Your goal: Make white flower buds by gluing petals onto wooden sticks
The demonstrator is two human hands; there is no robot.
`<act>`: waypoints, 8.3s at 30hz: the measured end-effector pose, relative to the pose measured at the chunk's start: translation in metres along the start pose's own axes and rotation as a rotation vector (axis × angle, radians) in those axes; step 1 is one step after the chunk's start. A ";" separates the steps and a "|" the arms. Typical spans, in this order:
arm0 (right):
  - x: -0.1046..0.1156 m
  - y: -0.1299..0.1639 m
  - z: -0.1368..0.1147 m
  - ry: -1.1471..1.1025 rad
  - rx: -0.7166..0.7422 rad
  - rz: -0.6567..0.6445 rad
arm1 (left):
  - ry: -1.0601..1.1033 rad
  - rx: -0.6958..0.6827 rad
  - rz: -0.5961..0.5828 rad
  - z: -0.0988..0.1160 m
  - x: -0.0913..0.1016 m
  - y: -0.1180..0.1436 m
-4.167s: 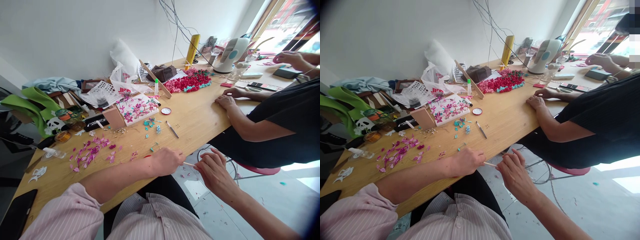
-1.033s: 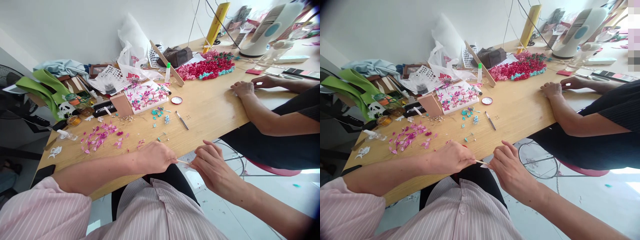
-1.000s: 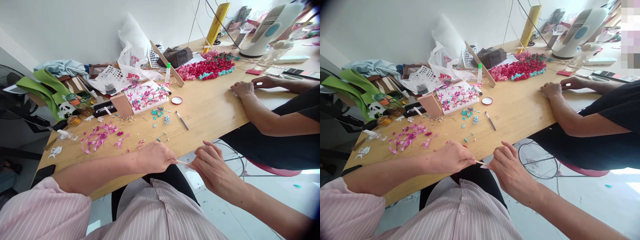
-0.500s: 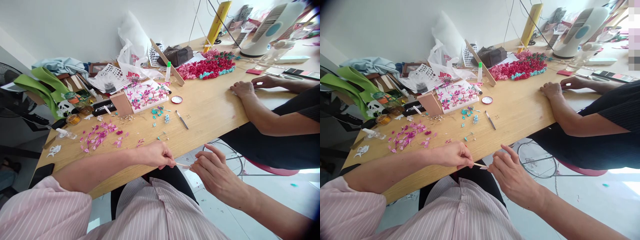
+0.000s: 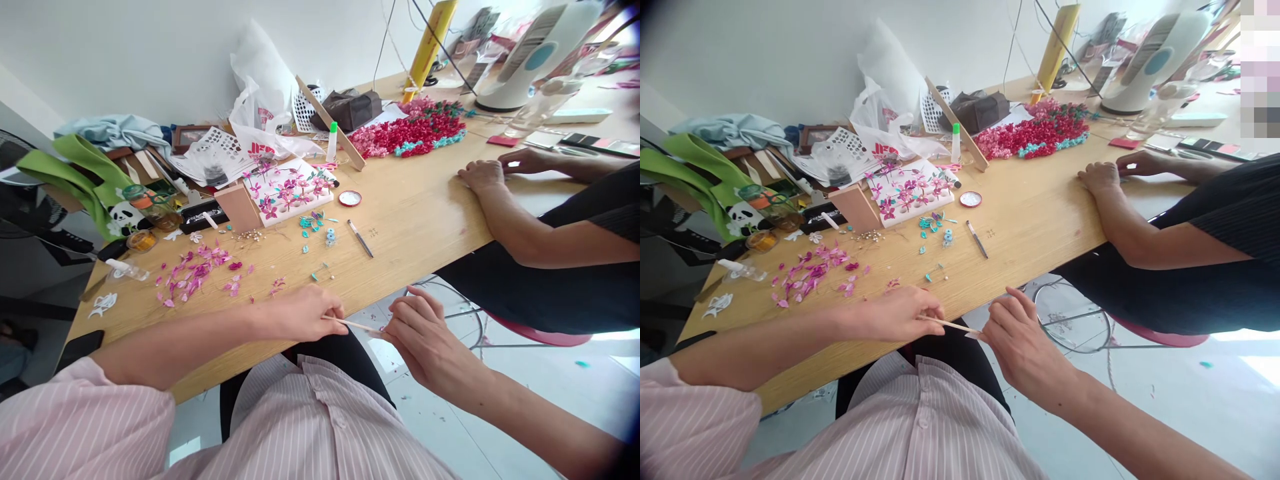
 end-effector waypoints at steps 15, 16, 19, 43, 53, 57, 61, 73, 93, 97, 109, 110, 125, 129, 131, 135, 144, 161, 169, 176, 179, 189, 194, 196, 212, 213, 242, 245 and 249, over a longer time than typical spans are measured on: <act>0.004 0.012 -0.001 0.118 0.106 0.053 | -0.055 -0.050 0.094 0.009 -0.002 0.010; 0.003 0.013 -0.001 0.126 0.120 0.050 | 0.032 -0.020 0.053 0.008 -0.002 0.009; 0.002 0.017 -0.001 0.137 0.161 0.046 | 0.212 0.046 -0.054 0.002 -0.004 0.007; -0.002 0.038 0.001 0.139 0.231 0.105 | 0.498 0.161 -0.300 -0.009 -0.019 0.001; -0.006 0.085 0.053 0.245 -0.054 0.051 | 0.757 0.371 -0.141 -0.043 -0.012 0.017; -0.023 0.106 0.073 0.114 -0.409 0.176 | 0.907 0.382 -0.079 -0.043 -0.018 0.018; -0.044 0.108 0.076 -0.218 -0.812 0.194 | 1.068 0.307 -0.033 -0.037 -0.028 0.011; -0.073 0.073 0.056 -1.383 -1.340 0.412 | 1.367 0.207 0.079 -0.024 -0.069 -0.010; -0.088 0.036 0.036 -1.572 -1.367 0.658 | 0.891 0.197 0.463 -0.016 -0.092 -0.032; -0.090 0.028 0.031 -1.586 -1.362 0.718 | 0.890 0.174 0.545 -0.012 -0.094 -0.033; -0.093 0.011 0.010 -1.664 -1.341 0.668 | 0.799 0.157 0.653 -0.010 -0.091 -0.056; -0.094 0.012 0.011 -1.665 -1.349 0.656 | 0.812 0.147 0.655 -0.012 -0.091 -0.057; -0.088 0.022 0.020 -1.535 -1.343 0.561 | 0.842 0.185 0.608 -0.016 -0.088 -0.056; -0.089 0.028 0.035 -1.428 -1.394 0.728 | 0.866 0.158 0.551 -0.005 -0.085 -0.048; -0.089 0.027 0.038 -1.412 -1.390 0.779 | 0.920 0.175 0.478 -0.001 -0.090 -0.047; -0.088 0.019 0.031 -1.434 -1.371 0.817 | 1.026 0.171 0.413 -0.003 -0.107 -0.053; -0.089 0.008 0.018 -1.632 -1.356 0.808 | 1.015 0.198 0.453 -0.009 -0.111 -0.057; -0.096 0.009 0.009 -1.503 -1.364 1.049 | 0.962 0.206 0.512 0.001 -0.108 -0.051; -0.097 0.005 0.004 -1.610 -1.259 0.989 | 0.960 0.186 0.523 -0.002 -0.113 -0.052; -0.092 -0.001 0.004 -1.678 -1.219 0.957 | 0.868 0.184 0.573 -0.005 -0.111 -0.050; -0.091 -0.001 0.005 -1.673 -1.227 0.935 | 0.796 0.182 0.608 -0.002 -0.107 -0.047; -0.082 0.000 0.008 -1.522 -1.273 0.917 | 0.512 0.109 0.682 0.003 -0.105 -0.040; -0.081 0.005 0.011 -1.401 -1.280 0.917 | 0.391 0.107 0.672 0.004 -0.105 -0.039; -0.080 0.006 0.012 -1.346 -1.279 0.918 | 0.348 0.106 0.657 0.005 -0.104 -0.039; -0.079 0.015 0.012 -1.202 -1.378 0.691 | -0.234 0.146 0.651 0.003 -0.106 -0.035; -0.081 0.015 0.012 -1.233 -1.372 0.686 | -0.248 0.157 0.646 0.003 -0.106 -0.035; -0.067 0.002 0.010 -1.374 -1.197 0.786 | 0.643 0.114 0.741 -0.002 -0.094 -0.026; -0.064 -0.002 0.010 -1.380 -1.179 0.815 | 0.651 0.096 0.731 0.004 -0.089 -0.021; -0.055 -0.004 0.011 -1.395 -1.142 0.820 | 1.060 0.105 0.503 0.007 -0.083 -0.020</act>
Point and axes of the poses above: each hand's wrist, its own y-axis away from the middle knuckle, its own x-axis out of the back of the hand, z = x × y, the point moved 3 cm from there along -y, towards the middle knuckle, and after that the axes turned 2 degrees about -z, right-handed, at the moved point
